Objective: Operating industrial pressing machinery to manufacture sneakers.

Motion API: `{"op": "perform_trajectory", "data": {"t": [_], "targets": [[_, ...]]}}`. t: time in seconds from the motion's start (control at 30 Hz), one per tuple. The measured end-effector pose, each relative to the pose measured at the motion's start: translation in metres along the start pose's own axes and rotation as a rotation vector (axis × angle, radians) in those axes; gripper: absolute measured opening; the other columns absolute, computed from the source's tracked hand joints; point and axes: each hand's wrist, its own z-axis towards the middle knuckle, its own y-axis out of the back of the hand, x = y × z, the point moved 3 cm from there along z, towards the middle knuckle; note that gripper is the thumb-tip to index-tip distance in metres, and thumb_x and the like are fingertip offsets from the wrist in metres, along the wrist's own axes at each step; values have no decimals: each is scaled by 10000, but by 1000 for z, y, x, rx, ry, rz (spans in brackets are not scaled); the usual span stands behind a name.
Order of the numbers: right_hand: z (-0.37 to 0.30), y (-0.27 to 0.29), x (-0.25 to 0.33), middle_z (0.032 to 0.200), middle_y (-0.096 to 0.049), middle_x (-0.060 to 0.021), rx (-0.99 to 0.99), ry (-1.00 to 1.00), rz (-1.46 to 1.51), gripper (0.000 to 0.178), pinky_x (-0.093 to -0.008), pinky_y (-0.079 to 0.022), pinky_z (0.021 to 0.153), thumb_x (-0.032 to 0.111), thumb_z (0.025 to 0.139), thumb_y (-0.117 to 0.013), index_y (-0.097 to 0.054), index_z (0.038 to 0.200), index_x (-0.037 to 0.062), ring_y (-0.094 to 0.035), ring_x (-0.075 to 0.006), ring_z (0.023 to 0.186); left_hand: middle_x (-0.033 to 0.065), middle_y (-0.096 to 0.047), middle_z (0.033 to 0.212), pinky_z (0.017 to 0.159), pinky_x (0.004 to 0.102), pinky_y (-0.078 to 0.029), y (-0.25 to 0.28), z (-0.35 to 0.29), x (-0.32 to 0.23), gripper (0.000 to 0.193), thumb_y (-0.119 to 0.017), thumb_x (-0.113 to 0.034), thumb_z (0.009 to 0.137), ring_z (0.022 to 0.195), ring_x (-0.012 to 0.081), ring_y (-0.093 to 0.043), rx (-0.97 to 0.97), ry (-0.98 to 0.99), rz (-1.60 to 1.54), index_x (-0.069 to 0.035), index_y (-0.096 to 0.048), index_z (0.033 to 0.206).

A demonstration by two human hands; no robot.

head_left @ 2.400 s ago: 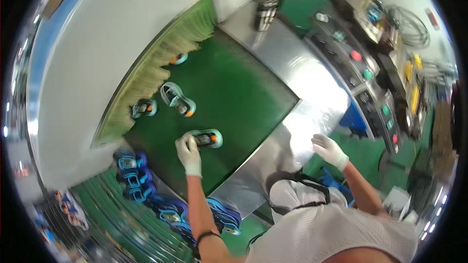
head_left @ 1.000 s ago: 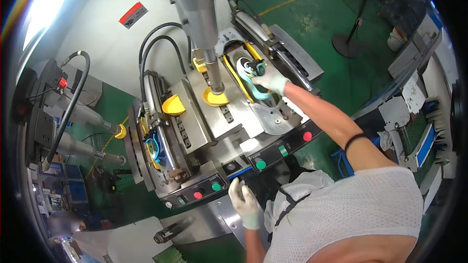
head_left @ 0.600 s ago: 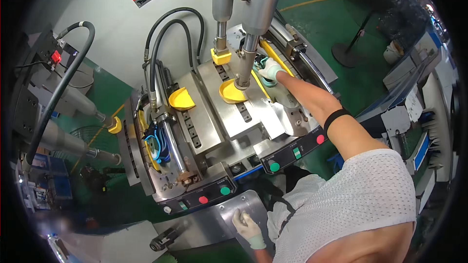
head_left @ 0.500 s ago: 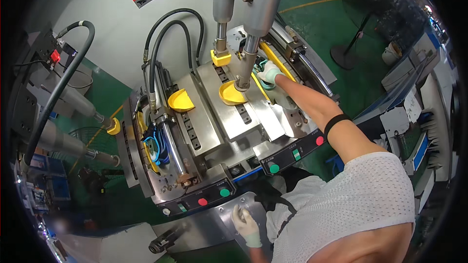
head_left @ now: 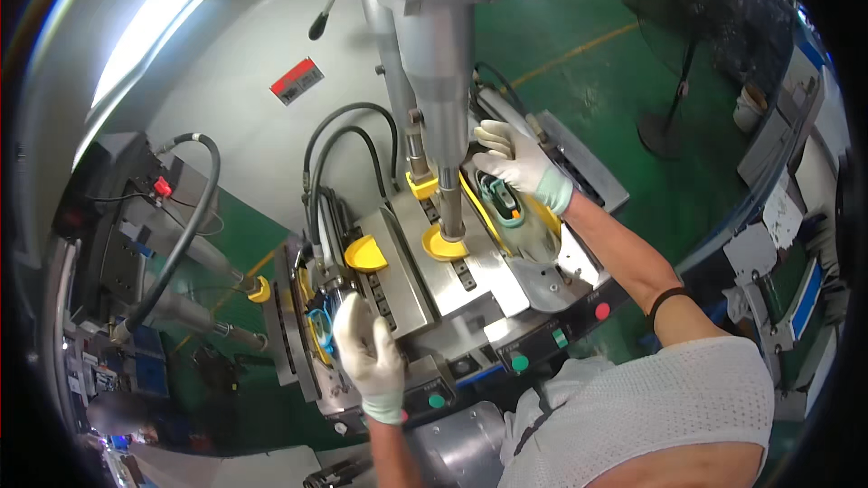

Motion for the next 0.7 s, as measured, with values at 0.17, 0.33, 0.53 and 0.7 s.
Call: {"op": "perform_trajectory", "data": {"t": [0.17,0.33,0.53,0.7], "targets": [[26,-33,89,1068,-677,-67,108,161,57,615,-304,-537,844,261,803,-858,-533,1261,11,-640,-136,937,148,-586,1283,912,338,-528,-8,208,-120,434,-667,-95,940,1064,236,-631,-68,-448,94,-5,-537,1343],[32,-53,95,939,-648,-55,78,373,-50,410,-327,-520,779,266,837,-805,-601,1099,26,-611,-180,830,107,-600,1276,828,335,-536,-21,314,-177,518,-724,-218,921,1003,221,-638,-77,-618,288,-93,-530,1384],[47,-42,103,1010,-669,-158,121,347,-221,473,-391,-502,864,425,808,-776,-650,1060,45,-632,-285,952,100,-620,1307,806,335,-535,-52,361,-154,411,-693,-137,939,986,193,-655,76,-881,489,-89,-569,1328],[49,-50,121,832,-646,-16,168,301,-278,411,-283,-527,656,322,824,-805,-605,1061,52,-606,-105,739,138,-658,1281,867,324,-525,-22,403,-130,316,-566,-115,1013,1101,204,-650,279,-929,407,-42,-580,1320]]}}
